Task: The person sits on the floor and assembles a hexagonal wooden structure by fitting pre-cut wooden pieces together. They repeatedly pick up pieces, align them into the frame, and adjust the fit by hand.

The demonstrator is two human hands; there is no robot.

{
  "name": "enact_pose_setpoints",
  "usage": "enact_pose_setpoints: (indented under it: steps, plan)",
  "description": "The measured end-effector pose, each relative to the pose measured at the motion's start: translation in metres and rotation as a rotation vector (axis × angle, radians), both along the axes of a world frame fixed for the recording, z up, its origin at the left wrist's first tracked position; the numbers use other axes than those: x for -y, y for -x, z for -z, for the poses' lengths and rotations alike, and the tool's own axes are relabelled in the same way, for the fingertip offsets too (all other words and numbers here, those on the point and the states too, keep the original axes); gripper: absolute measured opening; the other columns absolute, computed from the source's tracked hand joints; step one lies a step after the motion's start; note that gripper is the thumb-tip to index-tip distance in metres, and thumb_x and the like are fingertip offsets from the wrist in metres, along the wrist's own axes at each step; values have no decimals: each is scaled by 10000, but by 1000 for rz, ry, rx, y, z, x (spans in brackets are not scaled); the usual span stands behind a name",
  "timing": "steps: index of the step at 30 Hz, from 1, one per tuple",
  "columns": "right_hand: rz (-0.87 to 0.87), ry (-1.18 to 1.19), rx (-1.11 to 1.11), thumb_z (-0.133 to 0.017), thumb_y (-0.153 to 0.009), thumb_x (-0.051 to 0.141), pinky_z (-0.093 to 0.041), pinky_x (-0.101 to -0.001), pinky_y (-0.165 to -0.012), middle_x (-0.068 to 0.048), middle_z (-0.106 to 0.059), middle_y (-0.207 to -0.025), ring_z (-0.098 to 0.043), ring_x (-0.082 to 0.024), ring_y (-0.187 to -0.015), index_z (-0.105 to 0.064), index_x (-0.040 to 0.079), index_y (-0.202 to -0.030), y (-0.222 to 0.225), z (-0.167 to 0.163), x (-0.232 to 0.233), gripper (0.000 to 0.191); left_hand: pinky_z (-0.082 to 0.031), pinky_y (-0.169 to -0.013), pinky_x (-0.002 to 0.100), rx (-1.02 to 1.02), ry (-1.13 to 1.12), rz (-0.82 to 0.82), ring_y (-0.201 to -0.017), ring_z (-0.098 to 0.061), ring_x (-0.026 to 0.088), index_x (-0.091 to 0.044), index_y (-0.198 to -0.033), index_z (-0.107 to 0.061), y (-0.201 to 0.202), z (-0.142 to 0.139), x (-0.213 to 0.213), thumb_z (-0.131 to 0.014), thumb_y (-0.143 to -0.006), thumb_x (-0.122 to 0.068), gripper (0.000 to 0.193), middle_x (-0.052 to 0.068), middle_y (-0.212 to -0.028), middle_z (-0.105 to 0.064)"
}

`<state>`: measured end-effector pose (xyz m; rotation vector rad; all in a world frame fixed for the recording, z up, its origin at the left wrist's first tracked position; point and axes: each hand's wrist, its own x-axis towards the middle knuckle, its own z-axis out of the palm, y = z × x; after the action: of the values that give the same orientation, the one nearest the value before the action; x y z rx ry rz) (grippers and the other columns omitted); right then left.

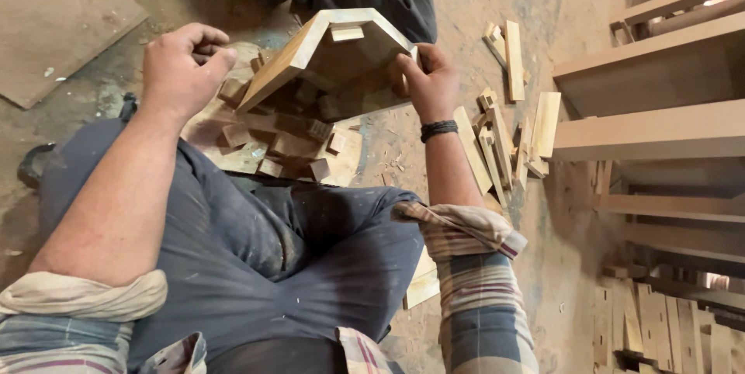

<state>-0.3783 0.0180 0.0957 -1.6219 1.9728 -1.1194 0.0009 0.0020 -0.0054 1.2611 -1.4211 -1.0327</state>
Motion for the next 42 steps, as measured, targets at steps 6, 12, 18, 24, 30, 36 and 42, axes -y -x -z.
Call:
enact_pose_setpoints:
  steps: [6, 12, 18, 24, 30, 36, 42]
  plan:
    - [13, 32, -63, -787, -871, 127, -570, -227, -742, -21, -778, -886, -704, -54, -796, -756, -22, -1031, 0, 3, 1, 221, -577, -803, 284, 36, -13, 22, -852, -736, 122, -49, -1121, -764, 0, 0, 1, -776, -943, -208, 240, 65, -981, -780]
    - [30, 48, -21, -788, -866, 123, -560, -222, -741, -11, -761, -872, -683, -46, -795, -750, -22, -1026, -3, 5, 4, 220, -575, -812, 288, 37, -41, 46, -862, -736, 130, -59, -1122, -766, 1, -6, -1, -763, -937, -218, 244, 72, -985, -779]
    - [37, 45, -37, -773, -867, 112, -540, -221, -708, 6, -735, -838, -660, -41, -765, -742, -25, -1009, 0, 12, 8, 199, -581, -802, 295, 59, -65, 57, -865, -736, 131, -72, -1105, -767, 2, -8, -1, -753, -933, -238, 239, 61, -979, -780]
    - [26, 33, -10, -776, -877, 121, -565, -226, -741, -6, -761, -884, -694, -49, -800, -736, -7, -1032, -2, 8, 7, 204, -580, -799, 304, 55, -54, 78, -855, -744, 144, -77, -1104, -763, 2, -8, -1, -747, -927, -272, 264, 66, -948, -775]
    - [16, 60, -135, -786, -879, 138, -569, -232, -781, -38, -760, -912, -711, -77, -842, -707, -13, -1057, -15, -7, -2, 247, -572, -796, 319, 111, -105, 99, -843, -738, 156, -99, -1078, -776, 2, -7, -1, -754, -917, -288, 249, 61, -925, -777]
    - [31, 106, 48, -801, -881, 127, -604, -255, -853, -44, -764, -1011, -734, -108, -919, -706, 17, -1092, 8, -11, -34, 257, -577, -798, 320, 103, -70, 93, -855, -743, 158, -81, -1095, -768, -1, 0, 2, -759, -921, -289, 271, 80, -937, -775]
    - [377, 120, 62, -794, -951, 148, -472, -240, -657, -32, -670, -796, -589, -96, -714, -696, 13, -912, 87, 51, -176, 172, -582, -831, 312, 68, -56, 109, -887, -749, 157, -74, -1108, -768, -2, 3, 2, -756, -928, -249, 251, 76, -982, -780]
